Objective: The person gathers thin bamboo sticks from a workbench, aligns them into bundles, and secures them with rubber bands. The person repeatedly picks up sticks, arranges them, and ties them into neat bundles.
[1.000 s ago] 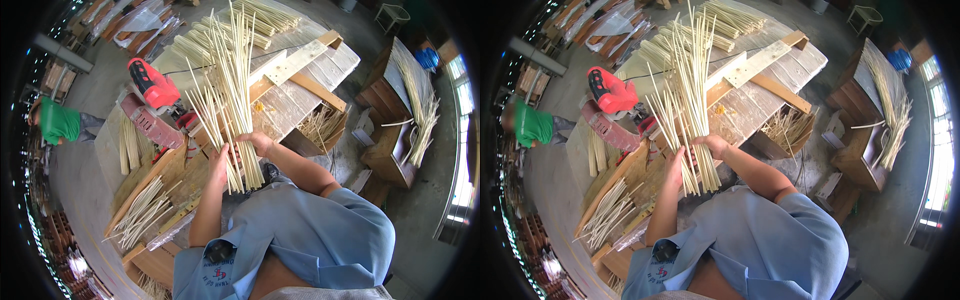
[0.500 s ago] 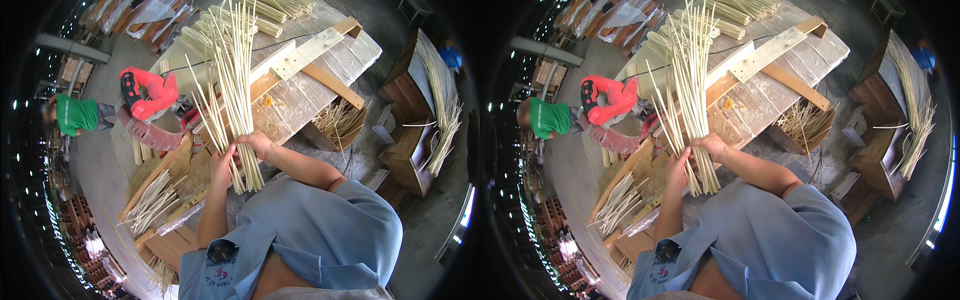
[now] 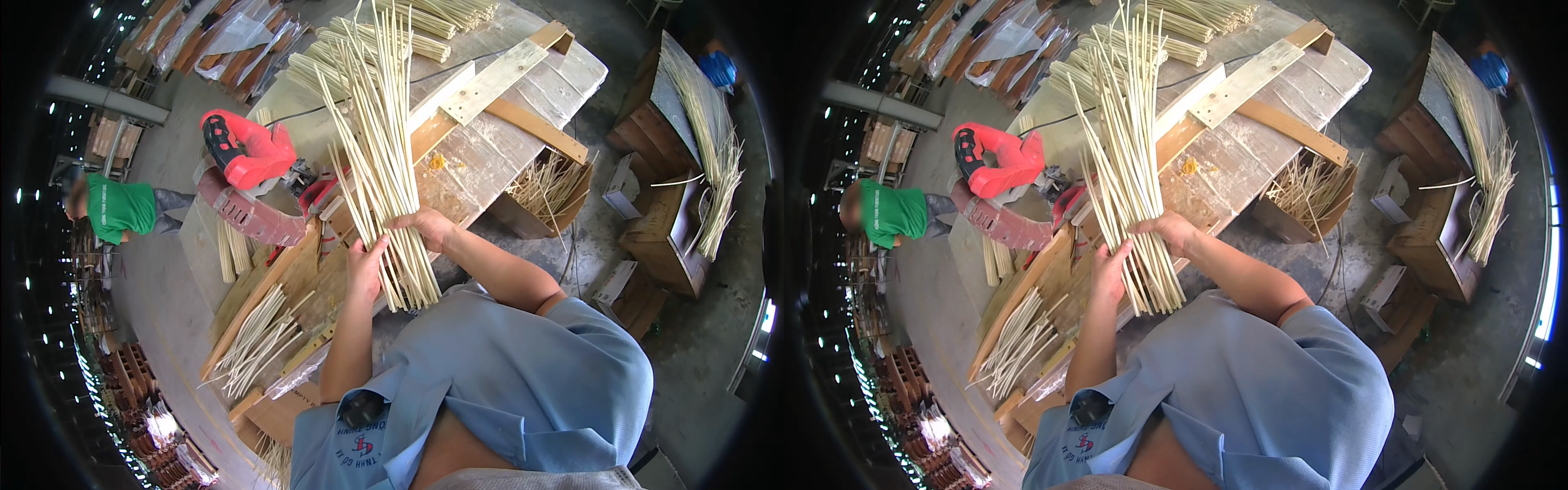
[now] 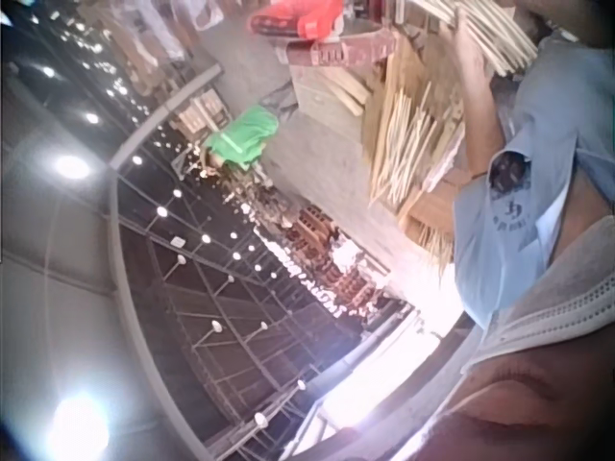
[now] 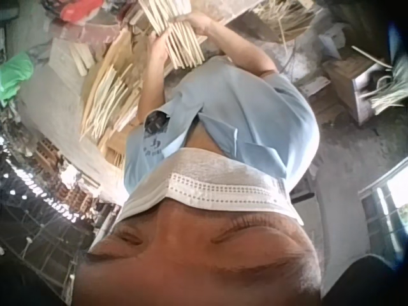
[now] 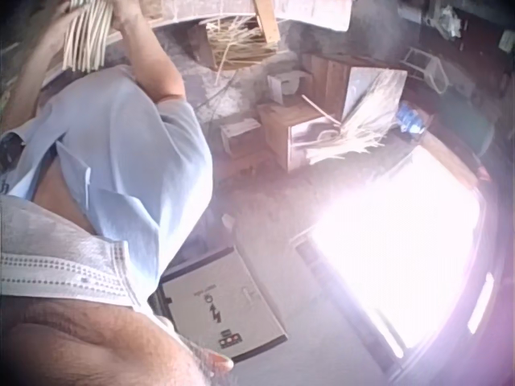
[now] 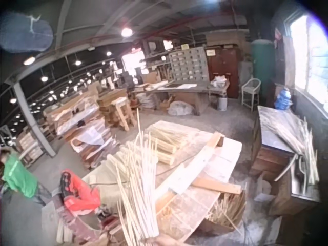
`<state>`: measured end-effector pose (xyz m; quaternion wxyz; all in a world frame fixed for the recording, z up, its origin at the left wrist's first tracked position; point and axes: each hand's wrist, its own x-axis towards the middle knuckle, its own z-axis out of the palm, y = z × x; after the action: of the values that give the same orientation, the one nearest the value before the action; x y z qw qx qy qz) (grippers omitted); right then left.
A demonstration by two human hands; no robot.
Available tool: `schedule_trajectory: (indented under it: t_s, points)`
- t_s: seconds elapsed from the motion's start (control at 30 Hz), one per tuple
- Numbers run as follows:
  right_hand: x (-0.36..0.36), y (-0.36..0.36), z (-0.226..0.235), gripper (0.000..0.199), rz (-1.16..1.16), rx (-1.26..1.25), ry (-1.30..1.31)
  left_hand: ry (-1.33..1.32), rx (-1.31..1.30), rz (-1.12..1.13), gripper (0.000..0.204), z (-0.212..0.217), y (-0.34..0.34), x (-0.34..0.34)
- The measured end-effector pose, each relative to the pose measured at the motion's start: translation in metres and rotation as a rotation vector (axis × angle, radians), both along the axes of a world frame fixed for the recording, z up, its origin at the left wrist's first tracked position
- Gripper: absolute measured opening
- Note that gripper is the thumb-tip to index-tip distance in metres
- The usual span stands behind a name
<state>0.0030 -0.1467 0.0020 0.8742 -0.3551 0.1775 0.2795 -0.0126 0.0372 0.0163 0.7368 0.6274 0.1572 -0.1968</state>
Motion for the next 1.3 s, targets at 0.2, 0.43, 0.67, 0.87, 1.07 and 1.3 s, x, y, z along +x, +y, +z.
schedule_trajectory:
  t_s: [0.2, 0.43, 0.67, 0.87, 1.07, 1.3]
  points:
    - [0.000, 0.000, -0.003, 0.048, 0.006, 0.087, -0.051, -0.044, 0.119, -0.029, 0.032, 0.007, -0.004, 0.004]
    - [-0.004, 0.002, 0.002, 0.052, 0.032, 0.109, -0.027, -0.102, 0.215, -0.073, 0.029, 0.001, 0.004, 0.010]
    - [-0.003, 0.004, -0.002, 0.051, 0.031, 0.083, -0.028, -0.134, 0.334, -0.106, 0.027, 0.000, 0.004, 0.014]
    - [0.001, 0.013, -0.008, 0.036, -0.026, 0.076, 0.008, -0.142, 0.293, -0.072, 0.029, 0.009, 0.001, 0.011]
    - [0.002, 0.010, -0.007, 0.040, -0.024, 0.100, -0.008, -0.129, 0.266, -0.097, 0.026, 0.012, 0.003, 0.011]
    - [0.001, 0.020, -0.002, 0.044, -0.142, 0.033, 0.015, -0.021, 0.130, -0.081, 0.025, 0.018, 0.008, 0.007]
